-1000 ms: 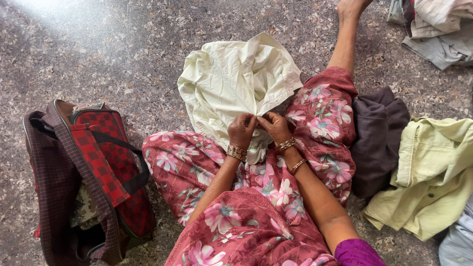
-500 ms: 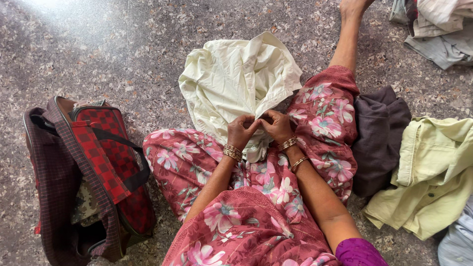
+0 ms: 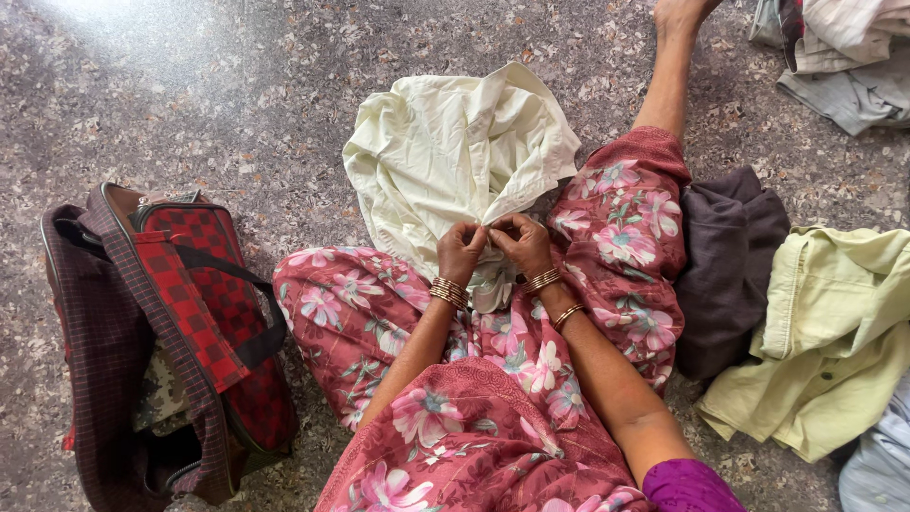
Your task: The person sits on the floor and folds a light-colored shirt by smoothing it out and bringing the sleeves inward.
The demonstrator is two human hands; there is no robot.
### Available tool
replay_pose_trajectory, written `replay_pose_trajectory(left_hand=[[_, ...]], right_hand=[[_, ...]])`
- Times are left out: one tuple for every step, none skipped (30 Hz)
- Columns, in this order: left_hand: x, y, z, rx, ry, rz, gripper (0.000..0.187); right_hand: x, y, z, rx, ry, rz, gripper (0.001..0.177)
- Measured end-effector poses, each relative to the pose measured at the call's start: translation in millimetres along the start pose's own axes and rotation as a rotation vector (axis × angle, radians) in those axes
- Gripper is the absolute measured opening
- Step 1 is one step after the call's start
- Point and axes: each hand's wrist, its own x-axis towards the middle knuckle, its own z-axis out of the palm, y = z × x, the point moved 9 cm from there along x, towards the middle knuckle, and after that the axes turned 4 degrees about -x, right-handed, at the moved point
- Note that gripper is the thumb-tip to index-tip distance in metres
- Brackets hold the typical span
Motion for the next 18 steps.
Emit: replay_pose_trajectory(left_hand=[[0.2,-11.6,2.0,-0.045,0.002,-0.077,0.021],[0.5,-16.9,4.0,-0.045,-0.001,-0.077,0.021],[1.1,-27.5,7.2,-0.185,-0.004,-0.135,0.02],[1.9,-37.8,10.5,-0.325,-0.007,-0.194,0.019],[3.6,-42.9,10.6,-0.325,-0.007,-0.195,0.019],[5.6,-46.4,10.6,-0.34,-0.008,-0.186,0.019],[6.6,-49.0,10.1,-0.357,-0.008,-0.179,0.018],[6.5,-51.4,9.5,-0.357,-0.006,-0.18,0.018],[6.3,-52.7,8.1,-0.337,0.005,-0.179,0.017],[6.1,-53.6,6.7,-0.317,0.016,-0.178,0.017],[6.9,-54.5,6.7,-0.318,0.016,-0.178,0.017],[8.4,-54.1,9.8,-0.38,-0.023,-0.17,0.015],[9.3,-53.4,12.1,-0.441,-0.062,-0.162,0.014],[10.0,-54.4,10.0,-0.441,-0.062,-0.163,0.014],[9.0,-56.8,14.1,-0.501,-0.14,-0.202,0.013],[7.2,-58.4,18.8,-0.56,-0.219,-0.242,0.012],[7.4,-59.1,15.8,-0.558,-0.219,-0.243,0.012],[5.7,-61.7,18.3,-0.646,-0.26,-0.297,0.012]], right_hand=[[-3.3,-13.3,-5.5,-0.198,0.065,-0.135,0.01],[-8.5,-28.9,-6.3,-0.396,0.131,-0.269,0.011],[-10.5,-33.1,-3.7,-0.396,0.134,-0.269,0.011],[-16.0,-44.9,-1.2,-0.477,0.175,-0.349,0.012],[-21.5,-56.1,2.2,-0.556,0.212,-0.428,0.012],[-22.7,-59.2,4.0,-0.556,0.212,-0.428,0.012],[-25.9,-63.8,7.0,-0.586,0.206,-0.475,0.011],[-28.5,-65.8,9.8,-0.616,0.2,-0.522,0.01],[-28.0,-61.7,10.6,-0.616,0.198,-0.523,0.01],[-20.6,-42.0,6.2,-0.469,0.18,-0.363,0.009],[-14.4,-18.3,3.3,-0.323,0.161,-0.203,0.009],[-10.1,-7.9,1.2,-0.324,0.161,-0.203,0.009],[-1.8,28.0,2.1,0.057,0.061,0.063,0.011],[-2.3,58.7,10.7,0.439,-0.041,0.33,0.014],[-0.7,66.6,4.0,0.439,-0.041,0.331,0.014],[-2.0,75.1,6.2,0.511,-0.113,0.392,0.016],[-4.6,81.0,11.9,0.585,-0.185,0.454,0.018],[-4.6,83.1,12.1,0.587,-0.184,0.454,0.018]])
